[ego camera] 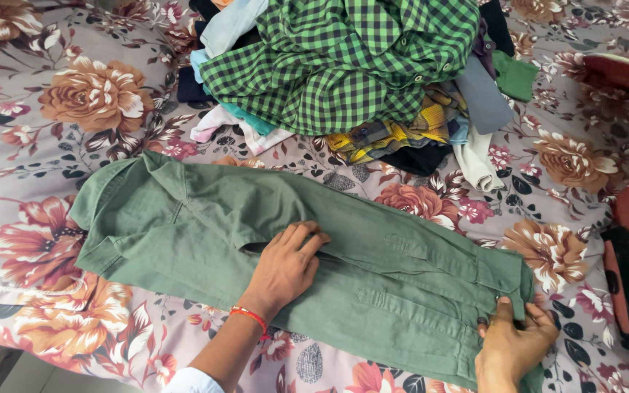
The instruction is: The person folds a green button-down shirt on a floral-patterned bed, smoothing the fabric with their hands and bringing the sleeves and sides together to form a rectangle.
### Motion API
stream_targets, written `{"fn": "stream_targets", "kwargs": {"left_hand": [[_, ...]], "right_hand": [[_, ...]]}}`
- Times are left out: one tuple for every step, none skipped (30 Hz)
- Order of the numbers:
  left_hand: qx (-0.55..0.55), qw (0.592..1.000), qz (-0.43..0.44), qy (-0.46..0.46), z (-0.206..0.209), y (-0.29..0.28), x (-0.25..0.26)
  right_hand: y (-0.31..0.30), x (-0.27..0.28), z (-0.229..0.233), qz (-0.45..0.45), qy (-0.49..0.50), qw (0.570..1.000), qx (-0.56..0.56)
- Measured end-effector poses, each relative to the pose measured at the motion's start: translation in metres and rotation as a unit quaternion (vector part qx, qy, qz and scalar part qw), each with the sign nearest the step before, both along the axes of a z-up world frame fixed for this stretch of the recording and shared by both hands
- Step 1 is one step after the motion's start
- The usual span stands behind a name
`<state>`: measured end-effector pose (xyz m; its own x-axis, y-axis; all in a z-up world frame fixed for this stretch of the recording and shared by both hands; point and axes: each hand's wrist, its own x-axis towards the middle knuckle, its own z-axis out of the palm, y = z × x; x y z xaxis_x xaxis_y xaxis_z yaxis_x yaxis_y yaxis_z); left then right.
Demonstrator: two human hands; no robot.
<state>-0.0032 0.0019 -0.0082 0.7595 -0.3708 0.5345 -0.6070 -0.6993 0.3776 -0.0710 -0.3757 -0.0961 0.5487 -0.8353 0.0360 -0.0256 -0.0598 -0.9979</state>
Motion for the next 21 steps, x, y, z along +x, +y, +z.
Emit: {"fn": "stream_targets", "kwargs": {"left_hand": [[0.001, 1.0, 0.006, -0.013, 0.001, 0.0, 0.0], [0.002, 1.0, 0.011, -0.027, 0.001, 0.0, 0.0], [0.001, 0.999, 0.015, -0.03, 0.002, 0.0, 0.0], [0.0, 0.999, 0.018, -0.033, 0.002, -0.001, 0.0], [-0.001, 0.999, 0.022, -0.037, 0.002, 0.0, 0.0], [-0.004, 0.999, 0.026, -0.034, 0.002, -0.001, 0.0], [-0.006, 0.999, 0.03, -0.032, 0.002, -0.001, -0.001], [-0.008, 0.999, 0.034, -0.029, 0.002, 0.0, -0.002], [-0.004, 0.999, 0.037, -0.033, 0.002, 0.0, 0.0], [-0.001, 0.999, 0.039, -0.037, 0.002, 0.0, -0.001], [0.002, 0.998, 0.043, -0.04, 0.002, 0.0, -0.002], [0.001, 0.998, 0.048, -0.042, 0.002, 0.0, -0.002], [0.0, 0.998, 0.054, -0.042, 0.002, 0.0, -0.002], [-0.002, 0.997, 0.06, -0.043, 0.003, 0.0, -0.001], [-0.004, 0.997, 0.069, -0.04, 0.003, 0.0, -0.001], [-0.006, 0.996, 0.077, -0.036, 0.004, -0.001, -0.002], [-0.008, 0.996, 0.085, -0.033, 0.005, -0.001, -0.002], [-0.008, 0.996, 0.086, -0.029, 0.005, 0.0, -0.002], [-0.009, 0.996, 0.088, -0.024, 0.006, 0.0, -0.003], [-0.01, 0.996, 0.09, -0.02, 0.006, 0.0, -0.004], [-0.011, 0.995, 0.096, -0.022, 0.006, 0.001, -0.004]], "right_hand": [[-0.001, 0.0, -0.004, -0.006, -0.003, 1.0, -0.006], [-0.002, -0.001, -0.008, -0.012, -0.005, 1.0, -0.013], [-0.004, -0.002, -0.012, -0.013, -0.027, 0.999, -0.014], [-0.007, -0.003, -0.016, -0.015, -0.049, 0.999, -0.015], [-0.008, -0.005, -0.02, -0.017, -0.071, 0.997, -0.016], [-0.009, -0.007, -0.024, -0.019, -0.093, 0.995, -0.016], [-0.008, -0.01, -0.027, -0.022, -0.114, 0.993, -0.014], [-0.005, -0.012, -0.029, -0.025, -0.135, 0.99, -0.012], [-0.001, -0.013, -0.028, -0.034, -0.134, 0.99, -0.017], [0.004, -0.015, -0.026, -0.043, -0.132, 0.99, -0.021], [0.012, -0.017, -0.023, -0.051, -0.131, 0.99, -0.026], [0.024, -0.017, -0.02, -0.025, -0.149, 0.986, -0.072], [0.04, -0.017, -0.014, 0.003, -0.165, 0.979, -0.117], [0.061, -0.016, -0.008, 0.038, -0.181, 0.972, -0.145], [0.084, -0.017, 0.001, 0.075, -0.197, 0.962, -0.171], [0.111, -0.015, 0.012, 0.105, -0.173, 0.962, -0.186], [0.141, -0.015, 0.023, 0.133, -0.148, 0.959, -0.201], [0.166, -0.01, 0.037, 0.148, -0.086, 0.96, -0.221], [0.187, -0.003, 0.05, 0.187, -0.073, 0.939, -0.277], [0.204, 0.005, 0.063, 0.226, -0.06, 0.914, -0.332], [0.218, 0.016, 0.073, 0.242, -0.054, 0.888, -0.387]]}}
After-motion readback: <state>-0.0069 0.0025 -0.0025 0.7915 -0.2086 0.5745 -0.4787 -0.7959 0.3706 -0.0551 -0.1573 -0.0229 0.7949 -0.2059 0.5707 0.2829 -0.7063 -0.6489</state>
